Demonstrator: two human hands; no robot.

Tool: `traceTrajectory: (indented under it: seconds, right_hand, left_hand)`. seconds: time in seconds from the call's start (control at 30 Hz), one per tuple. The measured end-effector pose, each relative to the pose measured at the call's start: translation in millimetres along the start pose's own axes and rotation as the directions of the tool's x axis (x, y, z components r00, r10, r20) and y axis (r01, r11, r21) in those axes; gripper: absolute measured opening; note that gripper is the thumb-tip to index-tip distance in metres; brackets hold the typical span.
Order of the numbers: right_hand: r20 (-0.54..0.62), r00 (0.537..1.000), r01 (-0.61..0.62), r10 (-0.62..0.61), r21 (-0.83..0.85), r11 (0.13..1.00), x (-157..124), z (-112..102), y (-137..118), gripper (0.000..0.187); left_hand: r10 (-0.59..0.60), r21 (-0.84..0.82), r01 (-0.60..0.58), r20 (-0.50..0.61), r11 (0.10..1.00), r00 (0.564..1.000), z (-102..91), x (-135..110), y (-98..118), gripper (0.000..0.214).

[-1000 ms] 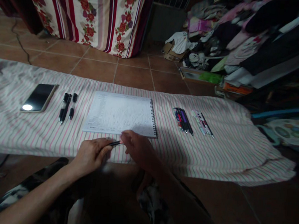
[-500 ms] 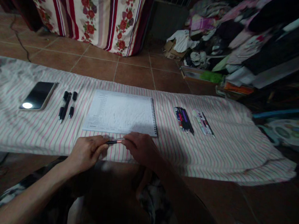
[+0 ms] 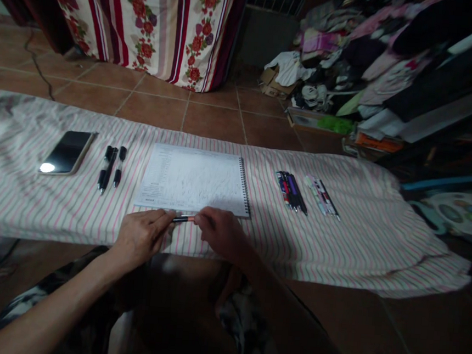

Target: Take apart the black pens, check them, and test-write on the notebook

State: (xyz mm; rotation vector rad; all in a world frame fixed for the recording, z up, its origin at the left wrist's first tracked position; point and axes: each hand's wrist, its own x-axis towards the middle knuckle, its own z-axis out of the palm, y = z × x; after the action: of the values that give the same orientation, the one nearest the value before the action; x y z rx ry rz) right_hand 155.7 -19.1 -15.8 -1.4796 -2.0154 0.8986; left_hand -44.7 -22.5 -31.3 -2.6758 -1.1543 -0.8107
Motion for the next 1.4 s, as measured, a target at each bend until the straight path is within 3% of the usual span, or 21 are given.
traceTrajectory:
  seconds: [0.13,0.27,0.43,0.5,0.6,0.77,0.83,0.9,0.97,1.03,1.13,1.27,1.33,1.4]
  right_hand:
    - [-0.019,0.998,-0.061,0.062,0.045,0.997,1.1,3.8,3.1,0.025]
    - [-0.013,0.994,-0.105,0.110,0.196,0.975,1.4,5.4,5.0,0.025]
    - [0.055,0.989,-0.142,0.135,0.560,0.816,6.6,11.7,-0.8,0.027]
    - [0.080,0.987,-0.158,0.138,0.600,0.784,9.3,16.7,-4.1,0.027]
    - [0.028,0.985,-0.149,0.171,0.642,0.752,11.9,21.3,-7.7,0.029]
    - [-0.061,0.961,-0.116,0.269,0.795,0.596,15.1,14.5,-10.4,0.029]
    - [-0.067,0.937,-0.115,0.343,0.867,0.485,18.1,9.2,-10.3,0.026]
    - [-0.046,0.906,-0.120,0.421,0.926,0.359,22.1,4.3,-9.2,0.027]
    - [-0.023,0.879,-0.109,0.476,0.962,0.249,26.1,0.6,-7.1,0.028]
    - [0.003,0.863,-0.098,0.505,0.982,0.161,29.2,-1.0,-4.7,0.029]
    - [0.041,0.861,-0.105,0.506,0.990,0.098,32.0,0.2,-2.7,0.026]
    - [0.007,0.863,-0.094,0.504,0.985,0.148,34.5,5.0,-3.3,0.023]
    - [-0.046,0.864,-0.047,0.501,0.984,0.172,36.9,5.9,-4.1,0.024]
    - [-0.099,0.860,0.012,0.500,0.985,0.175,40.4,4.6,-5.2,0.025]
  left_hand:
    - [0.013,0.070,-0.010,-0.048,0.998,0.999,0.7,1.8,2.8,0.026]
    - [-0.039,0.004,0.039,-0.002,0.999,0.999,6.3,-0.6,3.0,0.026]
    - [-0.304,-0.254,0.309,0.062,0.916,0.951,13.6,2.5,8.3,0.030]
    - [-0.336,-0.334,0.353,0.112,0.874,0.935,14.2,7.0,11.8,0.030]
    - [-0.348,-0.394,0.393,0.183,0.831,0.919,11.7,15.2,15.2,0.030]
    - [-0.419,-0.556,0.440,0.173,0.705,0.891,2.4,24.8,9.0,0.039]
    - [-0.572,-0.687,0.503,0.154,0.524,0.806,0.3,26.4,2.8,0.043]
    - [-0.738,-0.822,0.523,0.207,0.224,0.642,0.0,27.3,-3.7,0.049]
    - [-0.822,-0.884,0.467,0.292,-0.036,0.489,1.1,27.6,-9.0,0.050]
    - [-0.847,-0.896,0.424,0.326,-0.135,0.419,2.5,27.1,-12.0,0.044]
    - [-0.837,-0.893,0.429,0.335,-0.136,0.433,3.4,25.0,-11.9,0.037]
    - [-0.805,-0.875,0.470,0.361,-0.118,0.471,4.1,22.8,-8.5,0.035]
    - [-0.807,-0.856,0.515,0.330,-0.038,0.490,5.8,22.0,-7.7,0.035]
    - [-0.803,-0.803,0.587,0.279,0.105,0.526,8.9,20.7,-7.0,0.034]
